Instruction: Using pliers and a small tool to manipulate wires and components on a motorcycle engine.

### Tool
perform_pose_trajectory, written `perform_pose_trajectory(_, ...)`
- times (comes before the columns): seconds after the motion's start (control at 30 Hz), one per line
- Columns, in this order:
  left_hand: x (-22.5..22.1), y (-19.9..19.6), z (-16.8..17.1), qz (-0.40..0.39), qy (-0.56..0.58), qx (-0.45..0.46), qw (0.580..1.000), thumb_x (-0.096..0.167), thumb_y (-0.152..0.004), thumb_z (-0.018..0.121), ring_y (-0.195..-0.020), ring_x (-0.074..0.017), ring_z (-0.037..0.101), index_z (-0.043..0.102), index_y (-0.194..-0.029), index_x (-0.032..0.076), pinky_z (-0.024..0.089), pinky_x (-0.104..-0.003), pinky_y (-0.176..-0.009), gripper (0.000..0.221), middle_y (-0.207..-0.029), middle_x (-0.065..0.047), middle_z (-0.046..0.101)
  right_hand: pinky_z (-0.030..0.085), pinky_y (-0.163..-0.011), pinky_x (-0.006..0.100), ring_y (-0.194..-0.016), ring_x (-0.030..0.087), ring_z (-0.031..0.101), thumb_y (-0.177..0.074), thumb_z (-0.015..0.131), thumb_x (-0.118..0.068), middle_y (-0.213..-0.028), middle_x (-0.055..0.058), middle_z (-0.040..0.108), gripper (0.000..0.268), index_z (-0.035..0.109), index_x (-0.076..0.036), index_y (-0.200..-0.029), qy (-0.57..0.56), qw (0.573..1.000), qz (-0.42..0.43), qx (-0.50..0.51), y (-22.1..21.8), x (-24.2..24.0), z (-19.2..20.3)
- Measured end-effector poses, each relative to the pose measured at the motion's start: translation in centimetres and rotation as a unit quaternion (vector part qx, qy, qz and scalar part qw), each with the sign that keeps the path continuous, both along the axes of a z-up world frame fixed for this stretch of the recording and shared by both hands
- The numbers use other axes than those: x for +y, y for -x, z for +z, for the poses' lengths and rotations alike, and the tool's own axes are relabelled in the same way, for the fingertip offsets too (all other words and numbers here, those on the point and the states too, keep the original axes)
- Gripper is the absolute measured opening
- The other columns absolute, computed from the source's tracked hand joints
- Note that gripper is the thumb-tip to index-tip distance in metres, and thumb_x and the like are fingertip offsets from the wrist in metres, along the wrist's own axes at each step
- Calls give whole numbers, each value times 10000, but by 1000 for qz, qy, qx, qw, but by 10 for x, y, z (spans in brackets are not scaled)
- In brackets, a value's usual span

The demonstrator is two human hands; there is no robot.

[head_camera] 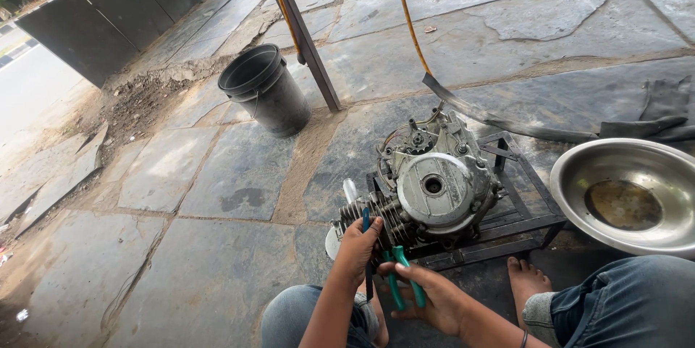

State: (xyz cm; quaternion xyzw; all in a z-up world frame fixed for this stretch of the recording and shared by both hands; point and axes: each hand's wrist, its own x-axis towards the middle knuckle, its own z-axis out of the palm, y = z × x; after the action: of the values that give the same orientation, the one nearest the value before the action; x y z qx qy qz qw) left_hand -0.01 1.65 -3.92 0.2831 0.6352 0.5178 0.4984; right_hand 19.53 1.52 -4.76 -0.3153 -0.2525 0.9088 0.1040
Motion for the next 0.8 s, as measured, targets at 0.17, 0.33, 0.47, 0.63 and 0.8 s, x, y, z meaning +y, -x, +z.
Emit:
perform_pose_trajectory(0.17, 2, -4, 0, 3, -13, 7, 1000, 386, -942, 726, -628, -74, 496, 663, -1048, 46, 413, -236, -552, 362, -708, 42, 552, 545, -943, 507, -1173, 236, 632, -873, 636, -523, -1126, 84, 651, 538, 704, -108, -1208, -5, 999, -35, -31, -3, 17, -25)
perform_pose_trajectory(0.33, 7, -11, 1, 6, -12, 32, 999, 361, -929, 725, -668, -75, 530, 686, -1128, 36, 464, -244, -604, 384, -764, 29, 590, 534, -885, 414, -1068, 185, 606, -875, 653, -518, -1050, 69, 618, 516, 745, -139, -1213, -71, 993, -26, -93, -9, 27, -18)
perform_pose_trajectory(0.47, 15, -15, -8, -4, -26, 88, 996, 315, -932, 721, -712, -74, 572, 678, -1143, 19, 488, -248, -662, 367, -811, 20, 644, 502, -814, 372, -980, 163, 562, -875, 643, -477, -1037, 49, 582, 516, 760, -142, -1250, -89, 990, -59, -88, -15, 33, -19)
perform_pose_trajectory(0.63, 22, -18, -8, -8, -25, 114, 993, 267, -939, 718, -687, -99, 558, 693, -1112, 0, 471, -269, -639, 319, -768, 7, 630, 457, -846, 356, -999, 156, 584, -827, 658, -382, -1108, 17, 669, 472, 748, -149, -1227, -117, 983, -62, -130, -19, 34, -7)
perform_pose_trajectory(0.8, 21, -17, -12, -7, -2, 120, 993, 284, -991, 641, -618, -104, 534, 668, -980, 47, 442, -281, -586, 238, -702, -11, 592, 409, -825, 354, -918, 186, 564, -778, 739, -338, -940, 65, 659, 391, 716, -98, -1086, -147, 975, -69, -151, -18, 37, -18)
